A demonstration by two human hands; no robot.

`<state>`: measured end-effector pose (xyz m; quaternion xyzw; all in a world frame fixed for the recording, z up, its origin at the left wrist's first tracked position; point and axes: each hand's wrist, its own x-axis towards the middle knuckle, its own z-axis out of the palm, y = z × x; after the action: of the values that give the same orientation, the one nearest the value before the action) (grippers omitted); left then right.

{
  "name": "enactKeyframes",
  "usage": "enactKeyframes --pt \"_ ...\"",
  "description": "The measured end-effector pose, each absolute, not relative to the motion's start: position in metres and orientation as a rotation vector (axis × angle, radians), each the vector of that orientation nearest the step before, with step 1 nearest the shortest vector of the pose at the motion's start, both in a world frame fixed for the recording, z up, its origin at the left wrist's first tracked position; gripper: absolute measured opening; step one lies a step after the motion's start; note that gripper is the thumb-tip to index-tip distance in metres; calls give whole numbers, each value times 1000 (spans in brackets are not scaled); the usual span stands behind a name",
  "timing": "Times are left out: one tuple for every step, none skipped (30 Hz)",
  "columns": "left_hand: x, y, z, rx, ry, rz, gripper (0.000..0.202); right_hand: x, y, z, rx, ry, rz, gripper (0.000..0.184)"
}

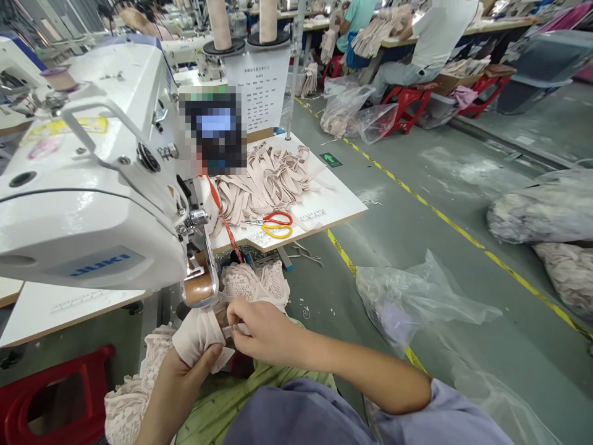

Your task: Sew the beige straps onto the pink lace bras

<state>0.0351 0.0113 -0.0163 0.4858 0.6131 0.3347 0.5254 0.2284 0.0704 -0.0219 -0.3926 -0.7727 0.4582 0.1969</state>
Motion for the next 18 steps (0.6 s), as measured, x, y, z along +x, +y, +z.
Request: enactKeyframes --pt "36 11 -16 1163 1471 794 35 228 70 -21 -1086 -2168 1286 17" --pt "36 11 -16 1161 1471 785 36 228 71 -21 -1073 -2168 1299 17" --pt "36 11 -16 1160 1472 775 37 228 71 -20 -1063 -2164 1322 17" --pt "36 11 -15 1165 1475 765 38 228 72 -18 -1058 -2154 1352 17" --pt "36 12 -15 1178 1478 752 39 228 73 -17 -1056 -2138 1392 16" --pt "36 13 -13 1195 1482 739 39 228 74 -17 -1059 -2112 1444 15" --pt "35 13 -12 1209 1485 724 38 229 76 -16 -1067 -2080 1501 14" --pt "35 14 -11 1217 1482 707 37 229 78 -17 -1078 -2047 1552 14" --pt "34 15 -10 1216 1480 699 35 230 79 -18 -1081 -2021 1593 14" --pt "33 16 -9 1210 1475 690 34 230 81 -20 -1074 -2008 1623 13" --pt "32 17 -9 1199 1469 682 34 231 82 -22 -1057 -2008 1635 13" --pt "31 18 -9 1190 1460 677 33 231 84 -24 -1037 -2017 1634 12" --pt "30 19 -10 1182 1454 673 33 231 84 -27 -1025 -2018 1632 12" --pt "28 20 -12 1169 1447 669 34 231 85 -29 -1028 -1999 1648 13" --pt "27 21 -15 1146 1436 666 34 230 84 -31 -1047 -1958 1687 14" --pt "26 22 -18 1115 1418 669 35 230 84 -33 -1077 -1895 1746 15" --pt "25 22 -22 1076 1398 679 35 229 83 -35 -1103 -1818 1822 16" --pt "25 23 -27 1031 1378 694 36 228 82 -37 -1114 -1732 1903 18"
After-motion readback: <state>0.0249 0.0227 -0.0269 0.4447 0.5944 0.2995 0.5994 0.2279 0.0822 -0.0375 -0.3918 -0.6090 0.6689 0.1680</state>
